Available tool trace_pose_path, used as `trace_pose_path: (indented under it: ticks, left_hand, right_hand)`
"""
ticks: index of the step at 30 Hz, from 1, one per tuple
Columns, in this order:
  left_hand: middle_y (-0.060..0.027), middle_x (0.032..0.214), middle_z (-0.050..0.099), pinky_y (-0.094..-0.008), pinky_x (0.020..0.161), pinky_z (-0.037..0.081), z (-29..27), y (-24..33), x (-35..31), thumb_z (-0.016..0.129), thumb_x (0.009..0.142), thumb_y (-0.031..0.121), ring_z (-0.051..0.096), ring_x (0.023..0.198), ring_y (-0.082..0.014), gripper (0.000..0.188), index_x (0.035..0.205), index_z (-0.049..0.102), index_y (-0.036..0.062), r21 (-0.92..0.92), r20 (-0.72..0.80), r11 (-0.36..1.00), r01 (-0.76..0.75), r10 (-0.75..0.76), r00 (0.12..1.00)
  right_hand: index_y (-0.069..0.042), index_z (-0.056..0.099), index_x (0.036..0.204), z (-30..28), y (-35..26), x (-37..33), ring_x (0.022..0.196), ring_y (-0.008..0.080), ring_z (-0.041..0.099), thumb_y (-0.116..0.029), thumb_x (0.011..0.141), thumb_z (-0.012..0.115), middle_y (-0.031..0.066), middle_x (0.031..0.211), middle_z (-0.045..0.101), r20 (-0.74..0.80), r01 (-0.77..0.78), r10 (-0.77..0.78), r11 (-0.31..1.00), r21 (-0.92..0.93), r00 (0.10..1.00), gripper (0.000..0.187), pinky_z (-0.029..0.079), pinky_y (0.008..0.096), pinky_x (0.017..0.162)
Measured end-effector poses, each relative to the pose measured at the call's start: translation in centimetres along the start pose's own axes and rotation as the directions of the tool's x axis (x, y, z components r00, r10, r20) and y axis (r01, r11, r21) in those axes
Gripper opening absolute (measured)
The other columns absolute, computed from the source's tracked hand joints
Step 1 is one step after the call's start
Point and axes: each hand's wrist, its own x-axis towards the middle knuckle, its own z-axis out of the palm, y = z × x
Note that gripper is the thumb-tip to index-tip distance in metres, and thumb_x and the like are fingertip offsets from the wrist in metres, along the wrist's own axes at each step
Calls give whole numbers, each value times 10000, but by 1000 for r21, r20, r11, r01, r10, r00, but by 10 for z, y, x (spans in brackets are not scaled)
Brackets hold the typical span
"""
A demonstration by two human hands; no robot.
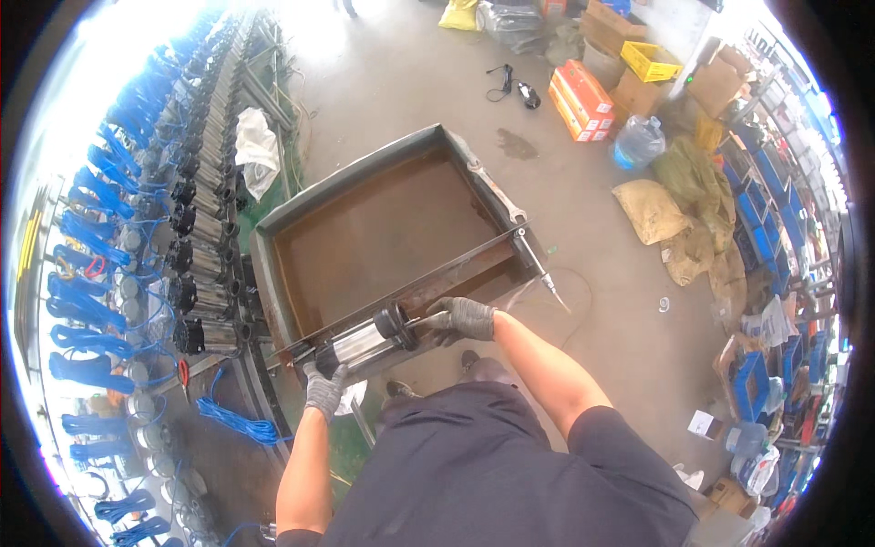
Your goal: Submerging a motorized pump component into water to check for leaks or performance, then organizing wiring.
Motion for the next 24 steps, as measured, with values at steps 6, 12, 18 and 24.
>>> trace_pose_path:
  ticks: [6, 12, 18, 24]
  left_hand:
    - [-356, 1433, 499, -376, 1117, 423, 1, 3, 6, 790, 897, 410, 534, 1340, -386, 1042, 1540, 164, -119, 41, 9, 996, 83, -83, 996]
    - [-358, 1469, 463, -366, 1166, 371, 3, -10, 10, 790, 898, 410, 474, 1402, -381, 1022, 1533, 199, -132, 56, -6, 998, 40, -39, 999]
    - [-360, 1476, 457, -370, 1168, 369, 2, -4, 6, 785, 904, 404, 471, 1407, -394, 1019, 1552, 186, -105, 13, 21, 1000, 15, -16, 1000]
    - [-352, 1491, 450, -370, 1167, 372, 1, 0, 3, 771, 916, 396, 471, 1410, -389, 1022, 1560, 160, -110, 36, 18, 997, 70, -70, 997]
  right_hand:
    - [22, 596, 1263, -16, 6, 7, 900, 218, 742, -308, 984, 721, 122, 1036, 724, 148, 107, -107, 994, 10, 983, 450, 631, 350, 820]
    - [-5, 678, 1027, -8, -8, 12, 708, 195, 700, -514, 1034, 571, 96, 777, 683, -28, 1, -6, 986, -168, 1000, 520, 586, 332, 646]
    - [-59, 669, 874, 4, 13, 42, 568, 156, 572, -545, 1054, 483, 65, 642, 581, -255, -143, 64, 942, -303, 965, 551, 440, 328, 476]
    - [-64, 659, 967, 18, 31, 40, 487, 156, 510, -518, 1069, 456, 34, 596, 501, -279, 105, -78, 991, 85, 957, 507, 406, 327, 423]
